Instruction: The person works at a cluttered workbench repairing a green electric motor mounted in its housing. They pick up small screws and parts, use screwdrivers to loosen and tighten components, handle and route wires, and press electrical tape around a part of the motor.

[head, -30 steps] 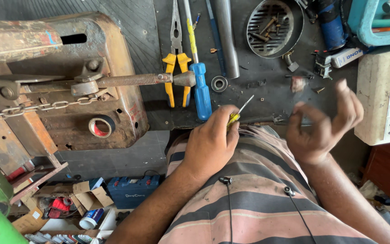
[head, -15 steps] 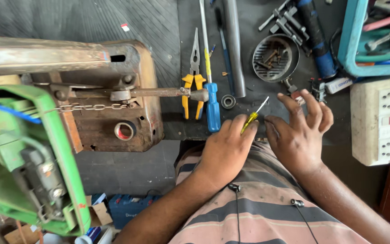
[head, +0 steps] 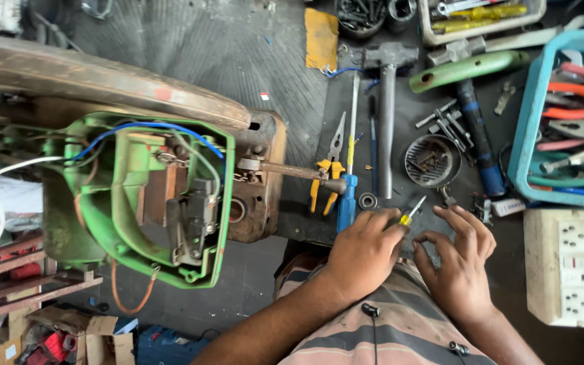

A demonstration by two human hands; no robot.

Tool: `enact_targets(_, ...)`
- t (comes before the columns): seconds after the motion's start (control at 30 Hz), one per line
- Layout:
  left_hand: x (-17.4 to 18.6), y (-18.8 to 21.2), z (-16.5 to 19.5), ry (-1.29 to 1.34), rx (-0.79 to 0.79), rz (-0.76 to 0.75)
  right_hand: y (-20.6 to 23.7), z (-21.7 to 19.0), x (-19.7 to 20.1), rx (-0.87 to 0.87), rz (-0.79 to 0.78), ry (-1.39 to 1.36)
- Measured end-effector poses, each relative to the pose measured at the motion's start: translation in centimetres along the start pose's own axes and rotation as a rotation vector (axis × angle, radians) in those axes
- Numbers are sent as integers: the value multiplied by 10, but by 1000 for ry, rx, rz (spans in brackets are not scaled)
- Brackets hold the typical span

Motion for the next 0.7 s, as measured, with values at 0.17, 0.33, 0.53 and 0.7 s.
enact_targets(0.17, -18, -2, -20, 678, 231, -126, -7, -7, 18, 60, 121, -108)
enact_targets(0.33, -38, 4, -38, 1071, 389, -180, -16, -16, 31, 118, 189, -145)
enact_targets(0.53, -23, 18, -44, 1137, 433, -131, -30, -31, 34, 198, 179, -264)
enact_targets(0.7, 19, 32, -29, 718, 319, -9, -34, -48, 23, 275, 137, -335)
Point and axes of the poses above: each hand's wrist, its own y-axis away from the middle knuckle, its own x-axis out of the back of the hand, z = x × y, the point moved 7 cm from there along -y, towards the middle knuckle, and after that the axes turned 5 degrees about -z, right-handed, at the moved point
